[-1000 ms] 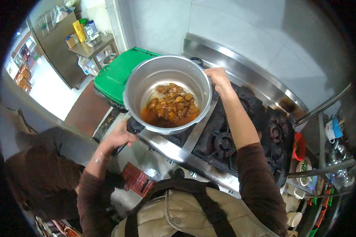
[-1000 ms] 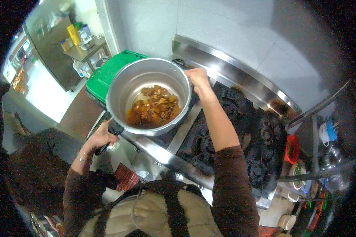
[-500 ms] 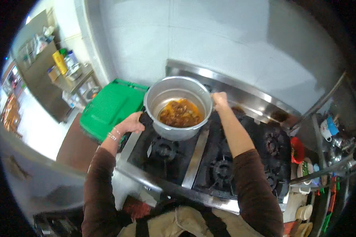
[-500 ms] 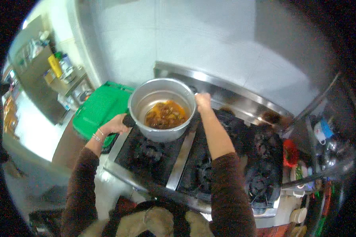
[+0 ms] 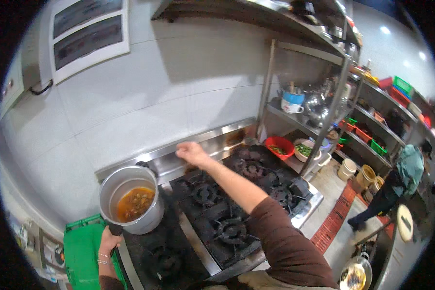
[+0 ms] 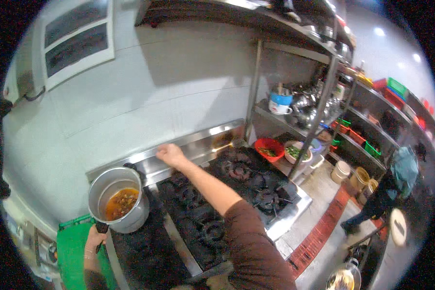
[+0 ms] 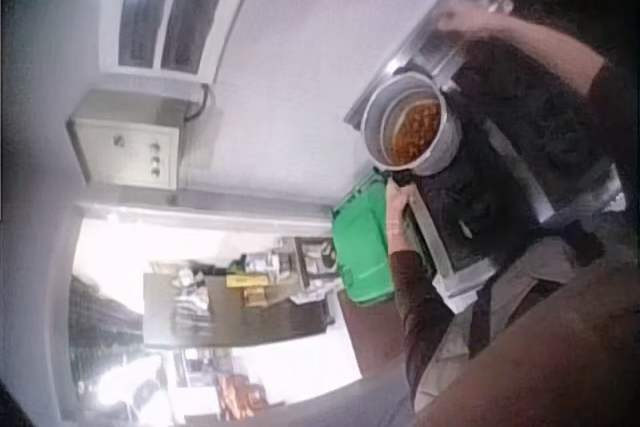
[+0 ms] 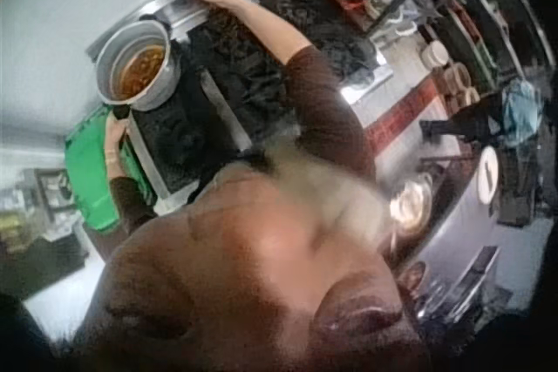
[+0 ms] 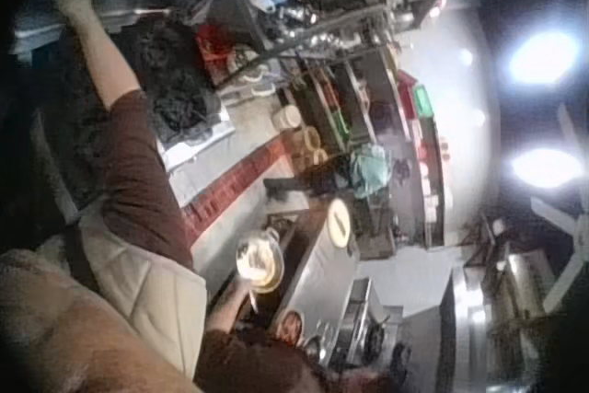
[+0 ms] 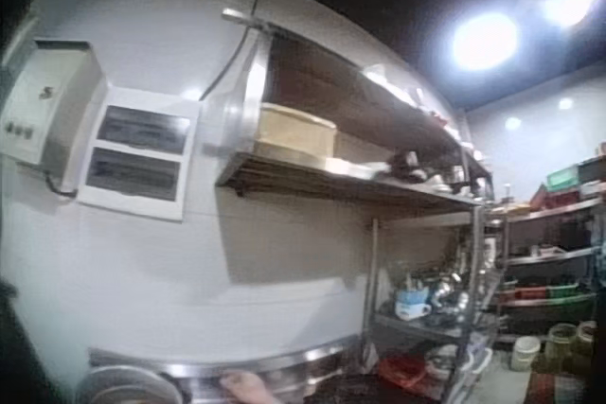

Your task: The person uses chopsticks to transfer cooked meat from a metal bowl into a larger pot, then carries the pot to a sink and adds water. The person walks between a dining area and a commercial kitchen while handling the bowl and pot.

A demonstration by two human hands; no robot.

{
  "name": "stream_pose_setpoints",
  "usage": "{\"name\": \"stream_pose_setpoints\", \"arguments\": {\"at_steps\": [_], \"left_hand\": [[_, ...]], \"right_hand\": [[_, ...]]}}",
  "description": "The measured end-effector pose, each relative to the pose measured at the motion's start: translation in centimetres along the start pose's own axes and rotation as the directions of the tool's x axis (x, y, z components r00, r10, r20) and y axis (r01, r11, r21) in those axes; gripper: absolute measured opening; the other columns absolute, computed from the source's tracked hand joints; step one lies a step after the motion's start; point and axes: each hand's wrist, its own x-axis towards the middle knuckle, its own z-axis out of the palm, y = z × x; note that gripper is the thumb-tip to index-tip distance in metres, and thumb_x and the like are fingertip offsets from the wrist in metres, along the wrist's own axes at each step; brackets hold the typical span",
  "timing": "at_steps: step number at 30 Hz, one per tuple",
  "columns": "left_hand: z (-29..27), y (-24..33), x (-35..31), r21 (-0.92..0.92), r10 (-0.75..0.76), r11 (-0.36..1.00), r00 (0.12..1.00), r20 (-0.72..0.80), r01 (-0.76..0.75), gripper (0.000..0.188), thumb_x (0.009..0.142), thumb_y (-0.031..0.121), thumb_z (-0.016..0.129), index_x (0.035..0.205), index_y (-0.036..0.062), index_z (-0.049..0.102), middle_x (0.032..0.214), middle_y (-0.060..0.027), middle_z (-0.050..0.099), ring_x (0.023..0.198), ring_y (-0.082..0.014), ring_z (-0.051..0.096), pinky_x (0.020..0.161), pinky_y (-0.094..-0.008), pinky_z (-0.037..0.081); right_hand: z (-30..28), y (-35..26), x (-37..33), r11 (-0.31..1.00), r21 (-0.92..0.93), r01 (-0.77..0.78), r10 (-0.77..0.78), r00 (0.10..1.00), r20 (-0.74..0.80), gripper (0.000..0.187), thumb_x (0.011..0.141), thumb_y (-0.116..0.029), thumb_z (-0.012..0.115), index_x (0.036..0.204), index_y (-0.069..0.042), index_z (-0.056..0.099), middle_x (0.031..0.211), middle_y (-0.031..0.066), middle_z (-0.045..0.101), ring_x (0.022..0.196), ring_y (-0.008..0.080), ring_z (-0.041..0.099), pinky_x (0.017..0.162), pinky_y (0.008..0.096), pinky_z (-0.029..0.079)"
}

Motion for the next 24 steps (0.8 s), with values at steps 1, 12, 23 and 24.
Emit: {"name": "stream_pose_setpoints", "arguments": {"at_steps": [1, 12, 23, 24], "left_hand": [[-0.9, -0.2, -1.2, -0.081, 0.019, 0.997, 1.000, 0.004, -0.019, 0.039, 0.064, 0.000, 0.069, 0.096, -0.0051, 0.049, 0.074, -0.0096, 0.058, 0.050, -0.0148, 0.056, 0.038, -0.0300, 0.044], [-4.0, 0.8, -0.5, 0.248, 0.364, 0.929, 0.802, -0.473, -0.275, 0.050, 0.073, 0.005, 0.070, 0.118, -0.0059, 0.052, 0.088, -0.0059, 0.055, 0.080, -0.0127, 0.052, 0.067, -0.0260, 0.046], [6.2, 12.9, -1.8, -0.096, 0.360, 0.875, 0.771, -0.526, -0.475, 0.027, 0.079, -0.003, 0.062, 0.105, 0.0015, 0.058, 0.071, 0.0033, 0.055, 0.063, -0.0056, 0.048, 0.060, -0.0184, 0.040], [7.0, 13.6, -1.1, -0.133, 0.373, 0.859, 0.783, -0.498, -0.494, 0.026, 0.079, -0.004, 0.061, 0.104, 0.0019, 0.058, 0.072, 0.0031, 0.055, 0.063, -0.0057, 0.048, 0.060, -0.0184, 0.040]], "right_hand": [[-2.4, -2.4, -2.1, 0.998, -0.059, -0.009, 0.008, 1.000, -0.022, 0.044, 0.085, -0.028, 0.065, 0.122, -0.004, 0.059, 0.112, 0.0131, 0.064, 0.104, 0.0218, 0.060, 0.090, 0.0332, 0.048], [-37.7, -10.1, -10.3, 0.938, -0.019, 0.345, -0.244, 0.622, -0.744, 0.032, 0.089, -0.017, 0.062, 0.113, 0.004, 0.060, 0.087, 0.0084, 0.065, 0.071, 0.0131, 0.060, 0.066, 0.0261, 0.051], [-57.6, -8.0, -15.3, 0.946, -0.268, 0.180, -0.319, 0.399, -0.860, 0.022, 0.083, -0.013, 0.066, 0.100, 0.001, 0.068, 0.078, 0.0100, 0.069, 0.061, 0.0141, 0.067, 0.056, 0.0264, 0.054], [-59.3, -7.9, -16.0, 0.951, -0.203, 0.235, -0.284, 0.393, -0.874, 0.023, 0.086, -0.015, 0.064, 0.101, 0.001, 0.068, 0.075, 0.0104, 0.069, 0.059, 0.0139, 0.067, 0.054, 0.0266, 0.054]]}}
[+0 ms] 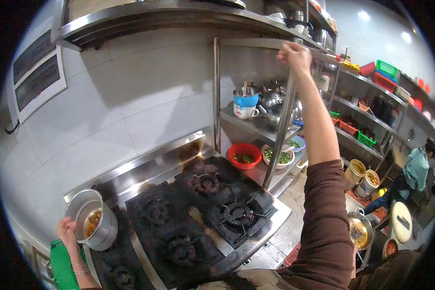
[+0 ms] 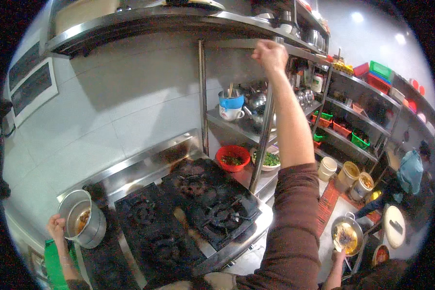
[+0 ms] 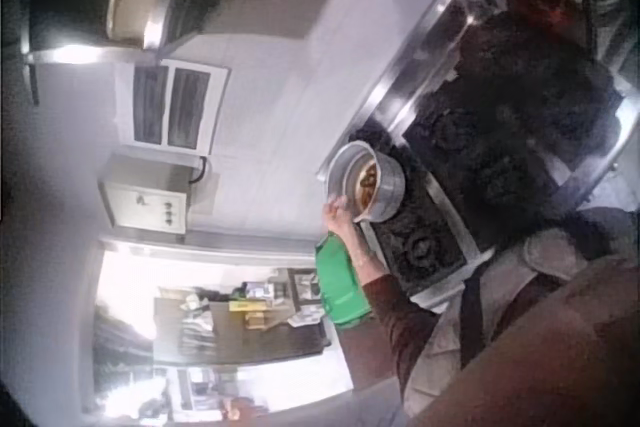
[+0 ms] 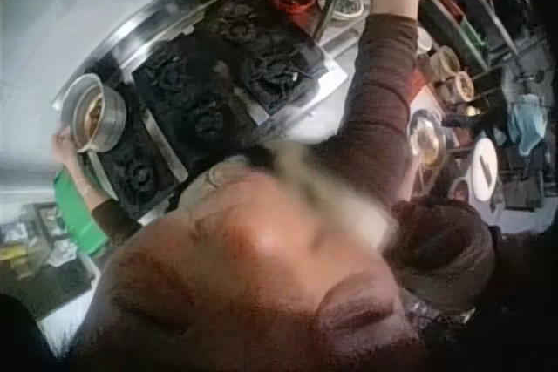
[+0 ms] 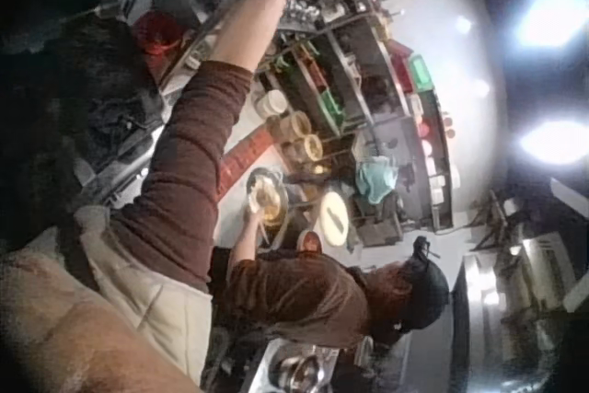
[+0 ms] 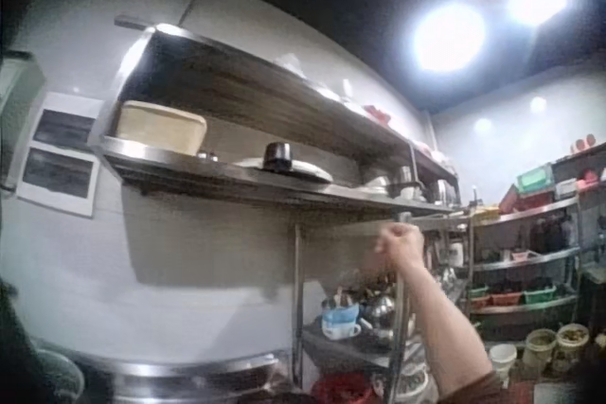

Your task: The person uses chopsticks to transfer cooked meat from a metal bowl into a larger pot, then carries the pot to a sink and adds water. The person walks between a dining area and a commercial kitchen while handling the bowl and pot.

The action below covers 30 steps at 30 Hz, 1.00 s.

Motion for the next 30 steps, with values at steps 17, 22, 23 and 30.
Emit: {"name": "stream_pose_setpoints", "arguments": {"at_steps": [17, 22, 23, 30], "left_hand": [[17.9, 7.4, -4.2, 0.124, -0.067, 0.989, 0.996, -0.064, 0.074, 0.023, 0.095, 0.024, 0.053, 0.102, 0.0025, 0.059, 0.064, -0.0008, 0.056, 0.050, -0.0055, 0.048, 0.041, -0.0186, 0.033], [20.8, 7.9, -7.8, 0.050, -0.166, 0.984, 0.978, -0.123, 0.173, 0.022, 0.094, 0.021, 0.054, 0.105, 0.0015, 0.057, 0.064, 0.0004, 0.054, 0.049, -0.0059, 0.047, 0.041, -0.0182, 0.034], [22.4, 8.1, -8.3, 0.055, -0.198, 0.977, 0.971, -0.135, 0.207, 0.022, 0.094, 0.020, 0.054, 0.105, 0.0014, 0.056, 0.064, 0.0007, 0.053, 0.048, -0.0058, 0.046, 0.041, -0.0179, 0.034], [23.6, 11.0, -11.8, 0.208, -0.160, 0.953, 0.949, -0.270, 0.220, 0.017, 0.094, 0.022, 0.055, 0.101, 0.0062, 0.057, 0.062, 0.0013, 0.054, 0.048, -0.0049, 0.049, 0.040, -0.0172, 0.036]], "right_hand": [[-8.0, 5.9, 18.7, 0.266, -0.923, 0.278, -0.425, 0.893, 0.146, 0.035, 0.088, -0.026, 0.054, 0.115, -0.005, 0.060, 0.119, 0.0202, 0.055, 0.111, 0.0387, 0.053, 0.090, 0.0473, 0.047], [-6.6, 9.6, 26.6, 0.133, -0.922, 0.364, -0.455, 0.849, 0.270, 0.032, 0.088, -0.012, 0.045, 0.117, -0.003, 0.055, 0.128, 0.0152, 0.051, 0.121, 0.0341, 0.046, 0.095, 0.0469, 0.042], [-6.6, 10.7, 28.3, 0.098, -0.921, 0.376, -0.479, 0.829, 0.288, 0.035, 0.089, -0.012, 0.043, 0.122, -0.004, 0.052, 0.132, 0.0146, 0.047, 0.123, 0.0333, 0.044, 0.096, 0.0467, 0.042], [-3.4, 15.3, 34.7, -0.022, -0.938, 0.346, -0.456, 0.831, 0.318, 0.043, 0.089, -0.010, 0.042, 0.131, -0.008, 0.047, 0.140, 0.0115, 0.041, 0.128, 0.0295, 0.041, 0.098, 0.0519, 0.039]]}}
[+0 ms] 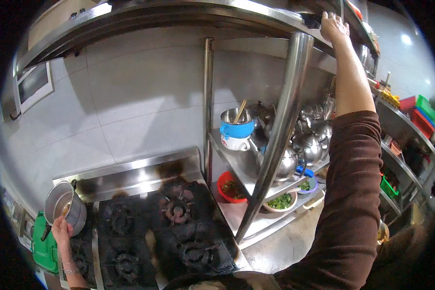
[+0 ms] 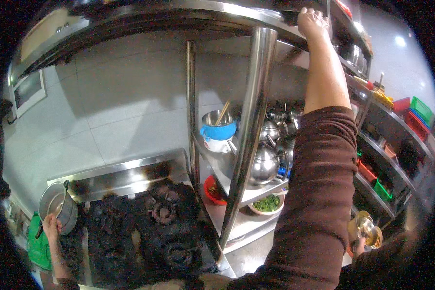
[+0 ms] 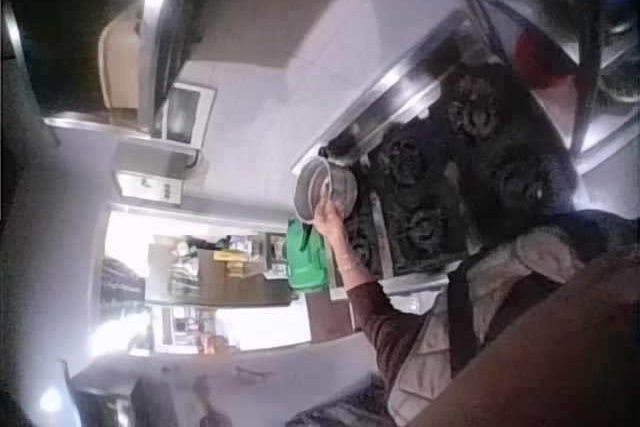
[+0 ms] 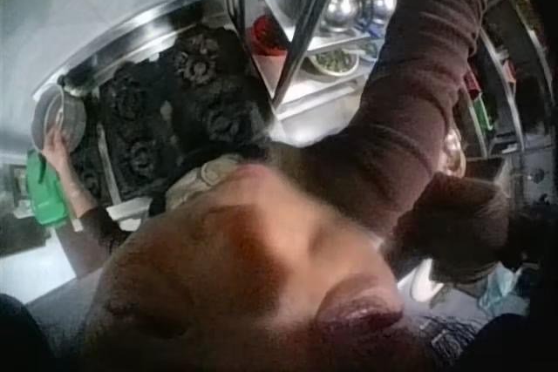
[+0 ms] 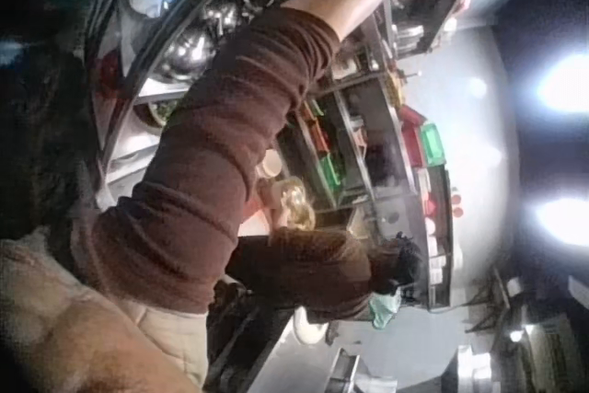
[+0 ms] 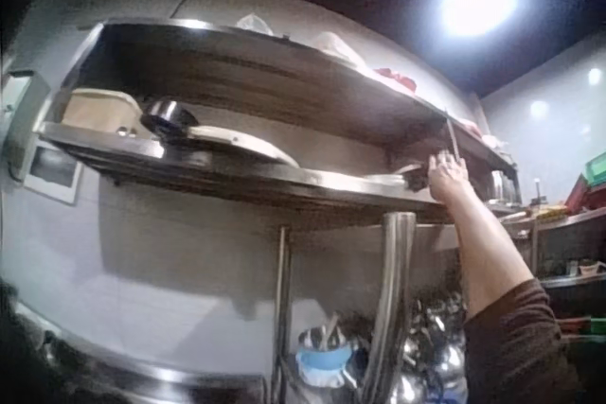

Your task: The person uses chopsticks to transfer cooked meat from a metal bowl into a larger pot, then carries the pot to a sink and adds water. The person walks between a dining area and a commercial kitchen while handling the bowl and pot.

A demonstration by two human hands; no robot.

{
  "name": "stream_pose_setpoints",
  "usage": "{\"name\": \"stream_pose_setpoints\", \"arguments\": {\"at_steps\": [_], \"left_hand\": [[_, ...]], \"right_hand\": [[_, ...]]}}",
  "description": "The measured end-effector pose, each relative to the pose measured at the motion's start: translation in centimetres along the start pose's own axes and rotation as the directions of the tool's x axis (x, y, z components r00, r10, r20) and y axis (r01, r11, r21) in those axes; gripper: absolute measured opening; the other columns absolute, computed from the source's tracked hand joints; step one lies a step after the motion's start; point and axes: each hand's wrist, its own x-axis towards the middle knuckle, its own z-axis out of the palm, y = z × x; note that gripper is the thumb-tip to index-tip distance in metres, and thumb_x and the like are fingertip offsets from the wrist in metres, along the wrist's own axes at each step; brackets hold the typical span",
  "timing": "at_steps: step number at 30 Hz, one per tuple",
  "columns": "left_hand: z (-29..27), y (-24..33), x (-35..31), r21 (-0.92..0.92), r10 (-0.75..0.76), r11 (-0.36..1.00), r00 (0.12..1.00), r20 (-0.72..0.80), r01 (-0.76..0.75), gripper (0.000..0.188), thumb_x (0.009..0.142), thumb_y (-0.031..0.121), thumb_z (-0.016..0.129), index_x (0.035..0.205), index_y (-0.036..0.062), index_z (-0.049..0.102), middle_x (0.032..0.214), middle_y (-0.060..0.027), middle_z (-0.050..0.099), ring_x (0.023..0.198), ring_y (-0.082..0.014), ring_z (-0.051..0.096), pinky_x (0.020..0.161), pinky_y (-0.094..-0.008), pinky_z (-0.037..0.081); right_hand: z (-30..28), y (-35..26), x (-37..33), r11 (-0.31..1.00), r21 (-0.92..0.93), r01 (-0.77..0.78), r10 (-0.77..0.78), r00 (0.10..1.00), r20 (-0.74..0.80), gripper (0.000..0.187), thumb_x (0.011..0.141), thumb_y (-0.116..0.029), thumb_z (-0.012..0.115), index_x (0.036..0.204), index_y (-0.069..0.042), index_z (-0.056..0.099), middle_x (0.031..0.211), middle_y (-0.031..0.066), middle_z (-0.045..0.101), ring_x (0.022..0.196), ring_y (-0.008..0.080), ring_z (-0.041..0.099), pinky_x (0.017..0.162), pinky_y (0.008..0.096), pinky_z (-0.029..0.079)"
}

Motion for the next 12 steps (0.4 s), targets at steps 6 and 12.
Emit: {"name": "stream_pose_setpoints", "arguments": {"at_steps": [6, 12], "left_hand": [[-0.7, 0.4, -3.2, -0.018, -0.080, 0.997, 0.996, -0.040, 0.079, 0.019, 0.094, 0.021, 0.054, 0.103, 0.0043, 0.057, 0.063, 0.0007, 0.055, 0.048, -0.0061, 0.050, 0.039, -0.0184, 0.035], [-0.8, 0.7, -5.6, 0.045, -0.101, 0.994, 0.994, -0.041, 0.103, 0.024, 0.094, 0.021, 0.055, 0.110, 0.0026, 0.055, 0.063, -0.0004, 0.055, 0.049, -0.0070, 0.050, 0.041, -0.0188, 0.037]], "right_hand": [[-3.1, -1.4, 3.6, 0.967, 0.058, -0.250, 0.204, 0.887, 0.414, 0.019, 0.075, -0.026, 0.067, 0.091, -0.017, 0.074, 0.111, 0.0091, 0.067, 0.107, 0.0250, 0.061, 0.083, 0.0510, 0.052], [-4.4, 0.0, 4.8, 0.987, 0.101, 0.122, -0.157, 0.844, 0.513, 0.047, 0.069, -0.044, 0.074, 0.110, -0.022, 0.067, 0.126, 0.0098, 0.058, 0.121, 0.0345, 0.049, 0.098, 0.0461, 0.041]]}}
